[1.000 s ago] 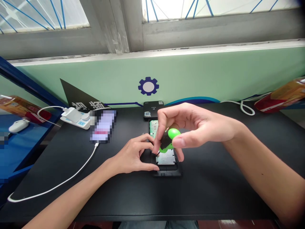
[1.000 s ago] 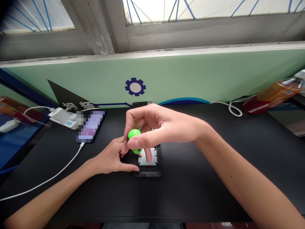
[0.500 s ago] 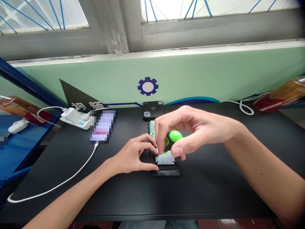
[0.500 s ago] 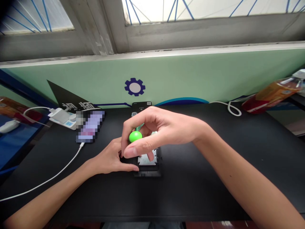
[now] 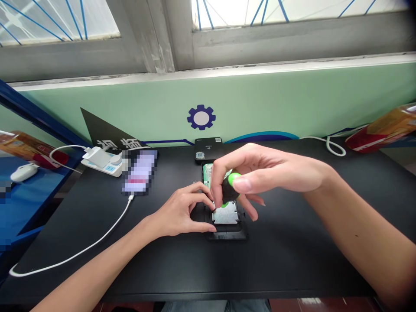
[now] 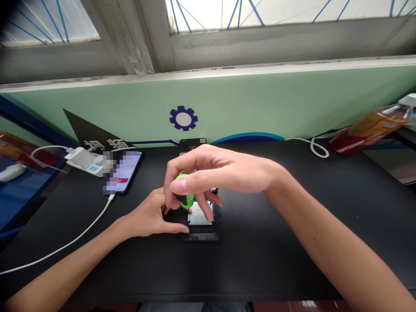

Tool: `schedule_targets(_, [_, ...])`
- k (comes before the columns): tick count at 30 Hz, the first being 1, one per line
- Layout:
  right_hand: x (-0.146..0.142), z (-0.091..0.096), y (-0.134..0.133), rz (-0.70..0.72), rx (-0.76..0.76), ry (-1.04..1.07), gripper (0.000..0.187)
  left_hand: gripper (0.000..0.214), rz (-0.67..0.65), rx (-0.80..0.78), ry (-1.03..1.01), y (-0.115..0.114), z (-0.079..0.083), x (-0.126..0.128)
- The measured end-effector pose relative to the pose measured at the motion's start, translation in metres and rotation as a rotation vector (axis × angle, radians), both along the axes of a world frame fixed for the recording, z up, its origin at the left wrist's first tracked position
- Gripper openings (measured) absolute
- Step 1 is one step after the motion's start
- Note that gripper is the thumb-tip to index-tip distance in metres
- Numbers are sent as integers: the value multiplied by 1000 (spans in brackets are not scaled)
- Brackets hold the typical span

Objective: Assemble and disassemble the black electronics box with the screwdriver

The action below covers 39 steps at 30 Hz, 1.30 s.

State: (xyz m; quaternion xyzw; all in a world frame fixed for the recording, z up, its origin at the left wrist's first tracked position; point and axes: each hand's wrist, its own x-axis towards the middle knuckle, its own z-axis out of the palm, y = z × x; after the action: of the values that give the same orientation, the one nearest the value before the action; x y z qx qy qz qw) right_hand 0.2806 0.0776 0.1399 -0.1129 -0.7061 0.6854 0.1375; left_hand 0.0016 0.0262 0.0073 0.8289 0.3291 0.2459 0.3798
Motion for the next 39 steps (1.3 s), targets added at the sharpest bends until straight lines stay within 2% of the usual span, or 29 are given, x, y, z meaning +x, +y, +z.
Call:
schedule_targets(5, [2, -2, 4, 21, 22, 38, 29, 45, 8, 10, 9, 0, 3, 1])
schedule_targets(11, [3, -5, 6, -42, 93, 15, 31, 47, 14, -22, 28, 0, 4, 1])
schedule_targets(14, [3, -6, 4, -84, 56, 11, 38, 47, 19, -23, 35, -1, 3, 1])
schedule_targets(20, [-1, -7, -1, -94, -121, 53, 43, 44, 12, -15, 5, 0, 1, 0])
schedule_targets(27, [0, -5, 2, -73, -22, 34, 27, 47, 17, 1, 24, 0, 2, 0])
schedule_targets(32, [3, -4, 1, -17, -72, -9, 34, 46, 6, 9, 30, 0, 5, 0])
schedule_targets(39, [1, -5, 0, -48, -86, -6, 35, 45, 18, 13, 34, 0, 4, 1])
